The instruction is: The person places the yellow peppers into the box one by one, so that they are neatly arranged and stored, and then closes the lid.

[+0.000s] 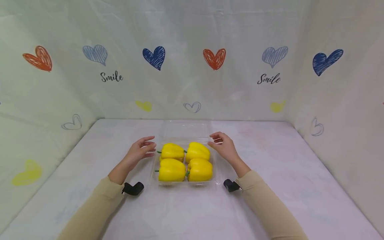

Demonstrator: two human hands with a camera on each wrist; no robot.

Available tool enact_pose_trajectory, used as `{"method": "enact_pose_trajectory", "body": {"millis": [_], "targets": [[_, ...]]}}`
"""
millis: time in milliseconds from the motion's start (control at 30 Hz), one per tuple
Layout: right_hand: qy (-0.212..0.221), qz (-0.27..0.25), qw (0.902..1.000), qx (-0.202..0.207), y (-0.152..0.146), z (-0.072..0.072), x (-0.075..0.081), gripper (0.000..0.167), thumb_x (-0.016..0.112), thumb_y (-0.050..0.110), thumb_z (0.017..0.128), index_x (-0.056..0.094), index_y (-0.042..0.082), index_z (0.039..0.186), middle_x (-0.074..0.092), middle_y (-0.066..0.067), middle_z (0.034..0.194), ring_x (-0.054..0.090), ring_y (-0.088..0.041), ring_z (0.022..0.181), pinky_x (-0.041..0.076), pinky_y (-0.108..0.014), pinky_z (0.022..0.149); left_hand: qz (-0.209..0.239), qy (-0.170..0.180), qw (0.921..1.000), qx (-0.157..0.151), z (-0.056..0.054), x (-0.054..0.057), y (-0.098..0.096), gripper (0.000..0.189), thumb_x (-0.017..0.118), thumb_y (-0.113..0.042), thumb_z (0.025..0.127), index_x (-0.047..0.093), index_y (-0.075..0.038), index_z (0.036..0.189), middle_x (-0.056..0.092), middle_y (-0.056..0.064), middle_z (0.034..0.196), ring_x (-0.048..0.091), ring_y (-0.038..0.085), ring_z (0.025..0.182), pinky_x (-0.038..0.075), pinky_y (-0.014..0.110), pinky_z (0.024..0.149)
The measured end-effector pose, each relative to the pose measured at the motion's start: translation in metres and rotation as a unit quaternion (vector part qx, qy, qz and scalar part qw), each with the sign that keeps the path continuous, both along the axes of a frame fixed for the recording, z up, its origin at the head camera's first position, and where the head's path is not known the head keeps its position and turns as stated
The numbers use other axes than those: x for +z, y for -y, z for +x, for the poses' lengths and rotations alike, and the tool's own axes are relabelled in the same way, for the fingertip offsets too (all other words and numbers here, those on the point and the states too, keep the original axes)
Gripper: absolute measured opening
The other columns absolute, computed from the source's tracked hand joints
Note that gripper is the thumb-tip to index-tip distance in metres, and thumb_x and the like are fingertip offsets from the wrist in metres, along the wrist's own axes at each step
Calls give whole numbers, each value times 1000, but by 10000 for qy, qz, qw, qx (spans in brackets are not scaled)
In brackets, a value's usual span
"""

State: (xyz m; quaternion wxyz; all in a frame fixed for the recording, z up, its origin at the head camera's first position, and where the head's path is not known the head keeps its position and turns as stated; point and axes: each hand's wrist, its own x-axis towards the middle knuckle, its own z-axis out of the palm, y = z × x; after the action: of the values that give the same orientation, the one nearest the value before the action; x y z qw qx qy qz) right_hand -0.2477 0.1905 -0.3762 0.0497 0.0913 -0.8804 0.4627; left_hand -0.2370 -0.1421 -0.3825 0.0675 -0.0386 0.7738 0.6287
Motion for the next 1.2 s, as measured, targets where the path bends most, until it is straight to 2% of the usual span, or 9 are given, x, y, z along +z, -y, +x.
{"method": "enact_pose_trajectory", "body": {"millis": [167, 300, 467, 700, 933, 1200], "targets": [[168, 32, 9998, -63, -1, -8, 1, 37, 66, 18, 88, 56, -1, 119, 53, -20, 118, 53, -33, 104, 48, -45, 88, -21, -104, 9998, -171, -7, -1, 1, 50, 60, -17, 93, 42, -8, 139, 48, 19, 126, 57, 31, 103, 52, 34, 83], [307, 49, 9995, -96, -2, -15, 1, 39, 65, 19, 88, 55, 1, 121, 51, -20, 121, 51, -34, 107, 47, -46, 89, 41, -155, 9990, -420, -13, 1, 2, 53, 60, -14, 92, 39, -5, 140, 45, 21, 130, 55, 33, 107, 51, 36, 85], [579, -152, 9982, -69, -2, -22, -2, 45, 66, 23, 88, 52, 2, 125, 48, -21, 125, 50, -34, 109, 45, -46, 91, 107, -143, 9975, -678, -20, 2, 3, 59, 61, -12, 91, 33, -2, 142, 37, 21, 138, 51, 34, 113, 49, 37, 87], [949, -155, 9954, -35, 0, -26, -3, 49, 67, 26, 87, 52, 5, 128, 48, -16, 129, 49, -33, 112, 44, -45, 94, 165, -116, 9942, -1055, -25, 1, 2, 61, 60, -11, 92, 30, 0, 143, 33, 20, 143, 46, 35, 119, 45, 39, 93], [1193, -25, 9929, 2, 0, -27, -3, 54, 68, 30, 86, 52, 4, 131, 46, -17, 134, 48, -34, 116, 42, -47, 95, 218, -66, 9951, -962, -24, 0, 3, 61, 64, -10, 89, 36, -5, 142, 34, 12, 145, 47, 32, 120, 44, 37, 95], [959, -62, 9954, 28, -2, -24, -2, 55, 70, 27, 85, 52, 3, 131, 47, -19, 131, 49, -35, 114, 42, -48, 95, 287, -284, 9952, -888, -24, -2, 2, 59, 63, -8, 89, 37, -3, 141, 37, 17, 143, 47, 30, 121, 37, 41, 102]]}}
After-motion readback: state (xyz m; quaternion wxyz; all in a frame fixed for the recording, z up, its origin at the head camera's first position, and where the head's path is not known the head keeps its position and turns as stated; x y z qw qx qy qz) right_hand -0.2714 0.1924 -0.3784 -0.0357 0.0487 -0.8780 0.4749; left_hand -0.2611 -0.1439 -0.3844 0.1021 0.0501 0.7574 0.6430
